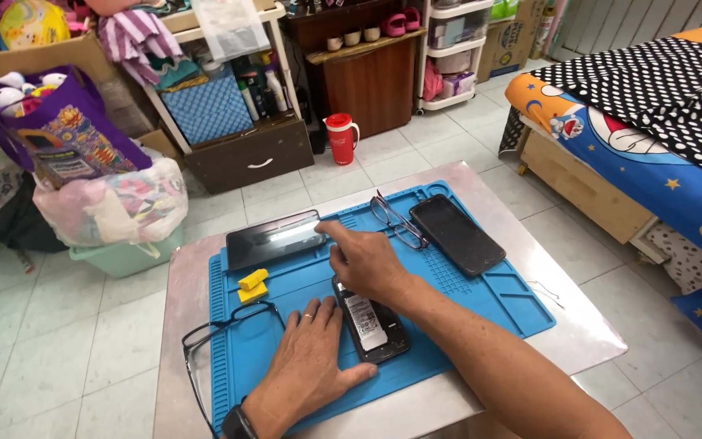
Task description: Using a precision screwdriver to remove screws from the internal frame of a mobile phone during disassembly.
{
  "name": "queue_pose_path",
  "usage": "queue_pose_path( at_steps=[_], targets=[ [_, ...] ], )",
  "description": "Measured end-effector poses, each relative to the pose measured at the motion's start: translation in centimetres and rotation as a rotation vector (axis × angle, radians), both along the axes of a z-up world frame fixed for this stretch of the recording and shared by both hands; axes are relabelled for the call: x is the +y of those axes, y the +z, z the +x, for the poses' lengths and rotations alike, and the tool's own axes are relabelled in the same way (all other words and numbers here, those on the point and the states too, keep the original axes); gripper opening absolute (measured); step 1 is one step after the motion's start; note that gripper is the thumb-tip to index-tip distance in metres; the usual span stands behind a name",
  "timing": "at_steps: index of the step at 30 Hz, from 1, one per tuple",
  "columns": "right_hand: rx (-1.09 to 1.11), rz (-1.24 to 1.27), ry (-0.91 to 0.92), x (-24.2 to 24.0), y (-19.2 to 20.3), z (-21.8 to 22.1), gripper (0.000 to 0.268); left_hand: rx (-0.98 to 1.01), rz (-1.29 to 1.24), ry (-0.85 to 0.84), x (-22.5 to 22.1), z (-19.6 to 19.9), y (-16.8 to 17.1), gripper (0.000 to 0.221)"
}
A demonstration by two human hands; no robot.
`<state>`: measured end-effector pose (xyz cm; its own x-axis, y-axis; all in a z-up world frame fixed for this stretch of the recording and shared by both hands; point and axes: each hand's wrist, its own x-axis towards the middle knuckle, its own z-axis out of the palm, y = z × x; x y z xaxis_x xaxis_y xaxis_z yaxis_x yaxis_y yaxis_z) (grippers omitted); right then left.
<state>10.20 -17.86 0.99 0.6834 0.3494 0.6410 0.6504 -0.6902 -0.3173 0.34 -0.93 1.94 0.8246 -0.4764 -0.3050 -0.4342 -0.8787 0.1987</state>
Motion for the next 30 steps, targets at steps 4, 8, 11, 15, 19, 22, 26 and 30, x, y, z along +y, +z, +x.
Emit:
queue_pose_path(
  at_steps=[4,8,11,15,19,22,26,30],
  targets=[
    [-0.013,-0.001,0.063,0.0,0.4,-0.3,0.041,0.029,0.014,0.027,-0.1,-0.1,0.3,0.107],
    [-0.004,-0.030,0.095,-0.2,0.3,-0.2,0.049,-0.007,-0.020,0.013,0.0,0.0,0.0,0.106],
    [-0.029,-0.012,0.123,-0.1,0.4,-0.3,0.041,0.017,-0.007,0.026,0.0,0.0,0.0,0.108],
    [-0.024,-0.026,0.044,-0.2,-0.3,0.2,0.033,-0.055,-0.026,-0.008,0.3,0.0,-0.6,0.105],
    [-0.022,-0.003,0.007,-0.1,-0.4,0.2,0.026,-0.071,-0.033,-0.017,0.3,0.0,-0.8,0.108],
    [-0.039,-0.011,0.010,-0.1,-0.4,0.1,0.024,-0.091,-0.046,-0.019,0.4,-0.1,-0.9,0.105],
    [-0.022,-0.003,0.037,0.1,0.2,-0.3,0.031,-0.112,-0.044,-0.030,0.4,0.0,-0.9,0.104],
    [0.040,-0.011,0.064,0.1,1.0,-0.9,0.042,-0.105,-0.045,-0.029,0.3,-0.1,-0.7,0.101]
  ],
)
